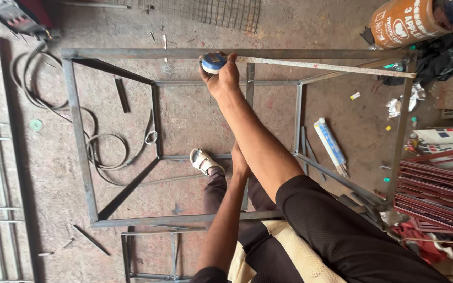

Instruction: The person measures a rectangular metal frame with a tape measure, then uses a welding torch to weld joints on the frame. The person repeatedly measures and welds different sections of the frame.

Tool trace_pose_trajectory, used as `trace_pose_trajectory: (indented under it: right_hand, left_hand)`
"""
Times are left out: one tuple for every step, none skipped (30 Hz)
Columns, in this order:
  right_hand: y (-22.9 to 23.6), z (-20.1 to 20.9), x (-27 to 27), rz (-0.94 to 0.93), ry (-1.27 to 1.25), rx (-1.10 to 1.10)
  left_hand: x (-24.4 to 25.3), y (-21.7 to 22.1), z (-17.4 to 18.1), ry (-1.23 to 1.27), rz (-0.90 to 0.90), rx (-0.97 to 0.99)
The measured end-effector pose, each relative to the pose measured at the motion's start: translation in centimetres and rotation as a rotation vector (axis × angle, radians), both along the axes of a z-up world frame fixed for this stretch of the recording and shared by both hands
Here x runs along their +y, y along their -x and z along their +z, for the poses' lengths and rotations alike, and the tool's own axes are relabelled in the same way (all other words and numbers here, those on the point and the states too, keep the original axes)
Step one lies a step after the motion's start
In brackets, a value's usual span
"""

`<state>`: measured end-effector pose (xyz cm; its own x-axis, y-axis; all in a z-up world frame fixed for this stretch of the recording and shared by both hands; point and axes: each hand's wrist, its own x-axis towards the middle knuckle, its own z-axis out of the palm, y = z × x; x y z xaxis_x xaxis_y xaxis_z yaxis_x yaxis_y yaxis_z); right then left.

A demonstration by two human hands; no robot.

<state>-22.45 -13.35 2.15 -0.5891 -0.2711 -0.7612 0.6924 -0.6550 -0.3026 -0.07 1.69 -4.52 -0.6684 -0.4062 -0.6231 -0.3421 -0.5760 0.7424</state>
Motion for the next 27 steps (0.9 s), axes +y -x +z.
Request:
trace_pose_trajectory:
  right_hand:
    - [-0.3, -0.3, 0.3, 0.008, -0.014, -0.002]
    - [-0.5, -0.5, 0.5, 0.015, -0.029, -0.004]
    - [-0.5, -0.7, 0.5, 0.021, -0.039, -0.003]
    - [-0.3, -0.8, 0.5, 0.025, -0.029, 0.018]
    - [-0.5, -1.0, 0.5, 0.028, -0.02, 0.034]
    - [-0.6, -1.2, 0.6, 0.031, -0.01, 0.049]
    - [-0.6, -1.4, 0.7, 0.031, -0.003, 0.053]
    - [-0.6, -1.5, 0.7, 0.031, 0.004, 0.057]
    - [-0.4, -1.5, 0.6, 0.033, 0.016, 0.068]
    - [-0.4, -1.4, 0.5, 0.032, 0.01, 0.057]
    - [-0.5, -1.3, 0.5, 0.031, 0.003, 0.046]
    - [-0.5, -1.2, 0.4, 0.029, -0.004, 0.035]
    - [-0.5, -1.2, 0.5, 0.031, -0.002, 0.044]
    - [-0.6, -1.2, 0.5, 0.032, 0.001, 0.053]
    - [-0.7, -1.2, 0.5, 0.033, 0.004, 0.061]
    - [-0.7, -1.2, 0.6, 0.035, 0.003, 0.061]
    - [-0.8, -1.1, 0.6, 0.039, 0.005, 0.061]
    - [-0.8, -0.9, 0.6, 0.042, 0.006, 0.061]
    - [-0.9, -0.6, 0.7, 0.047, -0.009, 0.042]
    - [-0.8, -0.3, 0.7, 0.051, -0.024, 0.024]
    - [-0.7, 0.1, 0.9, 0.054, -0.039, 0.009]
    - [-0.8, 0.6, 1.3, 0.075, -0.018, 0.096]
    - [-1.1, 1.2, 2.1, 0.095, 0.003, 0.182]
    - [-1.4, 1.8, 3.0, 0.114, 0.024, 0.269]
    - [-1.5, 2.3, 4.5, 0.096, 0.035, 0.29]
    - [-1.5, 3.0, 6.6, 0.078, 0.047, 0.31]
    - [-1.6, 3.5, 9.0, 0.073, 0.116, 0.363]
  left_hand:
    - [0.1, 0.0, 0.3, 0.014, -0.015, -0.029]
    - [0.1, 0.0, 0.5, 0.028, -0.031, -0.058]
    - [-0.1, 0.1, 0.5, 0.046, -0.049, -0.084]
    - [-0.2, 0.3, 0.6, 0.071, -0.056, -0.06]
    - [-0.2, 0.1, 0.7, 0.096, -0.063, -0.042]
    - [-0.1, -0.1, 0.9, 0.12, -0.071, -0.023]
    - [0.0, -0.2, 0.9, 0.124, -0.077, -0.031]
    - [0.0, -0.3, 0.9, 0.128, -0.082, -0.039]
    - [0.0, -0.1, 0.9, 0.136, -0.086, -0.041]
    - [-0.1, 0.0, 0.9, 0.095, -0.063, -0.033]
    - [0.1, 0.0, 0.8, 0.052, -0.04, -0.025]
    - [0.1, 0.0, 0.7, 0.01, -0.017, -0.016]
    - [0.2, 0.0, 0.6, 0.015, -0.027, -0.003]
    - [0.3, -0.1, 0.5, 0.02, -0.036, 0.009]
    - [0.4, -0.1, 0.5, 0.025, -0.046, 0.021]
    - [0.4, -0.2, 0.6, 0.037, -0.055, 0.02]
    - [0.4, -0.2, 0.7, 0.05, -0.062, 0.02]
    - [0.3, -0.1, 0.9, 0.063, -0.069, 0.02]
    - [0.2, 0.0, 1.1, 0.088, -0.078, -0.005]
    - [0.2, 0.0, 1.4, 0.113, -0.087, -0.029]
    - [0.2, 0.3, 1.6, 0.139, -0.097, -0.049]
    - [0.3, 0.4, 1.8, 0.15, -0.072, 0.002]
    - [0.3, 0.5, 1.9, 0.16, -0.048, 0.054]
    - [0.4, 0.6, 2.0, 0.171, -0.024, 0.106]
    - [0.6, 0.7, 2.1, 0.156, -0.022, 0.076]
    - [0.9, 0.8, 2.1, 0.142, -0.021, 0.047]
    - [1.0, 0.9, 2.2, 0.128, -0.02, 0.018]
